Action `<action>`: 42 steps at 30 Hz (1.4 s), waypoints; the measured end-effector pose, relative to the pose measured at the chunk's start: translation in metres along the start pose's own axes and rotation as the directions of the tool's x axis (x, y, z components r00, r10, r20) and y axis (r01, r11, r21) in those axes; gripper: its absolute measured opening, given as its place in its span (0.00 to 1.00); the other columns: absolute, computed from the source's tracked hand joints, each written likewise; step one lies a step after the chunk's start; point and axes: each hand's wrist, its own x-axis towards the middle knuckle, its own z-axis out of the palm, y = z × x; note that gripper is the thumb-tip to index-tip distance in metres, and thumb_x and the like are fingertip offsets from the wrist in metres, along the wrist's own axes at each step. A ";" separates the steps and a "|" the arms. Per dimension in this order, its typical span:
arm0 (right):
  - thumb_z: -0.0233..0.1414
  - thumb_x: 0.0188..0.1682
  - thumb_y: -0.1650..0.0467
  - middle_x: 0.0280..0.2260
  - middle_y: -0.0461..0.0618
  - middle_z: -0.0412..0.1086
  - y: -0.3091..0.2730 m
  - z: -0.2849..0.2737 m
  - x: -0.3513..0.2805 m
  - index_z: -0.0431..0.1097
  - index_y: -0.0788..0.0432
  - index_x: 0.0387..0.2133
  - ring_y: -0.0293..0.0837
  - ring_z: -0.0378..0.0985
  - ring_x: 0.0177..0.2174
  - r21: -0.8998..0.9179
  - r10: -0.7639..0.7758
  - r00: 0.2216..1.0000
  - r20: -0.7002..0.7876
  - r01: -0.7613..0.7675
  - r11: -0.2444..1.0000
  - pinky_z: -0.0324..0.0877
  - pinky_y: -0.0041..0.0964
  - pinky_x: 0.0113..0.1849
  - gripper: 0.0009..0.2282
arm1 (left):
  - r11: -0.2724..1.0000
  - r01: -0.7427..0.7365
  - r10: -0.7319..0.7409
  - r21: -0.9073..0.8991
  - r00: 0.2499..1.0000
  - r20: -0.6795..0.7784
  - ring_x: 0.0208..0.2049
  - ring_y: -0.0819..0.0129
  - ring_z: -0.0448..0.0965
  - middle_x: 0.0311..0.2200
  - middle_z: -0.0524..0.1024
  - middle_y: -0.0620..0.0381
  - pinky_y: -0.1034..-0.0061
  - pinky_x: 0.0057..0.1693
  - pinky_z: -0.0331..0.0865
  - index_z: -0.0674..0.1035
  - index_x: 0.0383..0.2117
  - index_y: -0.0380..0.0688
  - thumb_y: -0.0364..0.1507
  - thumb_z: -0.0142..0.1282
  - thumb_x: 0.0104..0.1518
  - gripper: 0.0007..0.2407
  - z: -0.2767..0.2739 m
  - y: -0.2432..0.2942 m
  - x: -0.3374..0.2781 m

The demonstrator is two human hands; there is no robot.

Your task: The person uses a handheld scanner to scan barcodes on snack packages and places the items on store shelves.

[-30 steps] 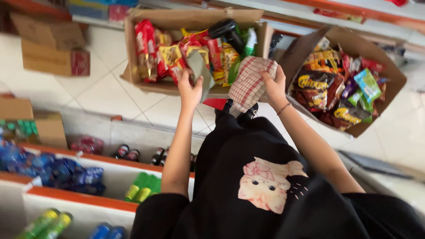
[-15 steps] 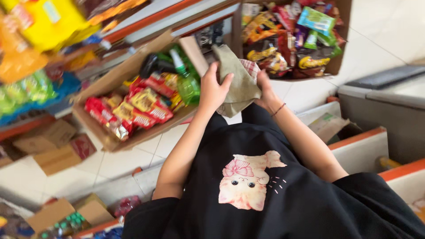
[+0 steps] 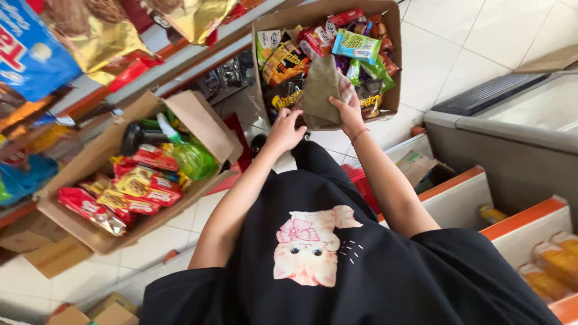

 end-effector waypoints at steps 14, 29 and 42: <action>0.62 0.40 0.76 0.57 0.58 0.61 0.020 0.227 -0.022 0.63 0.52 0.58 0.60 0.62 0.58 -0.728 -0.231 0.784 0.576 0.621 0.292 0.63 0.52 0.57 0.29 | 0.987 0.096 -0.161 -0.129 0.565 -0.809 0.49 0.43 0.72 0.46 0.69 0.42 0.57 0.53 0.67 0.72 0.49 0.42 0.24 0.55 0.60 0.12 -0.094 -0.043 -0.113; 0.65 0.39 0.69 0.52 0.68 0.68 0.201 0.352 -0.050 0.53 0.63 0.62 0.66 0.71 0.52 -0.781 0.188 0.767 0.614 0.555 0.285 0.68 0.52 0.52 0.37 | 0.466 -0.068 -0.698 -0.882 0.584 -0.414 0.46 0.68 0.80 0.45 0.81 0.54 0.73 0.53 0.71 0.74 0.54 0.36 0.30 0.61 0.55 0.20 -0.227 -0.191 -0.156; 0.69 0.31 0.68 0.55 0.68 0.57 0.201 0.369 -0.093 0.42 0.64 0.66 0.60 0.61 0.57 -0.792 0.288 0.755 0.589 0.469 0.392 0.59 0.48 0.61 0.50 | 0.307 -0.533 -0.716 -0.788 0.416 -0.561 0.43 0.67 0.79 0.45 0.78 0.53 0.71 0.51 0.74 0.71 0.52 0.34 0.20 0.65 0.51 0.22 -0.196 -0.249 -0.121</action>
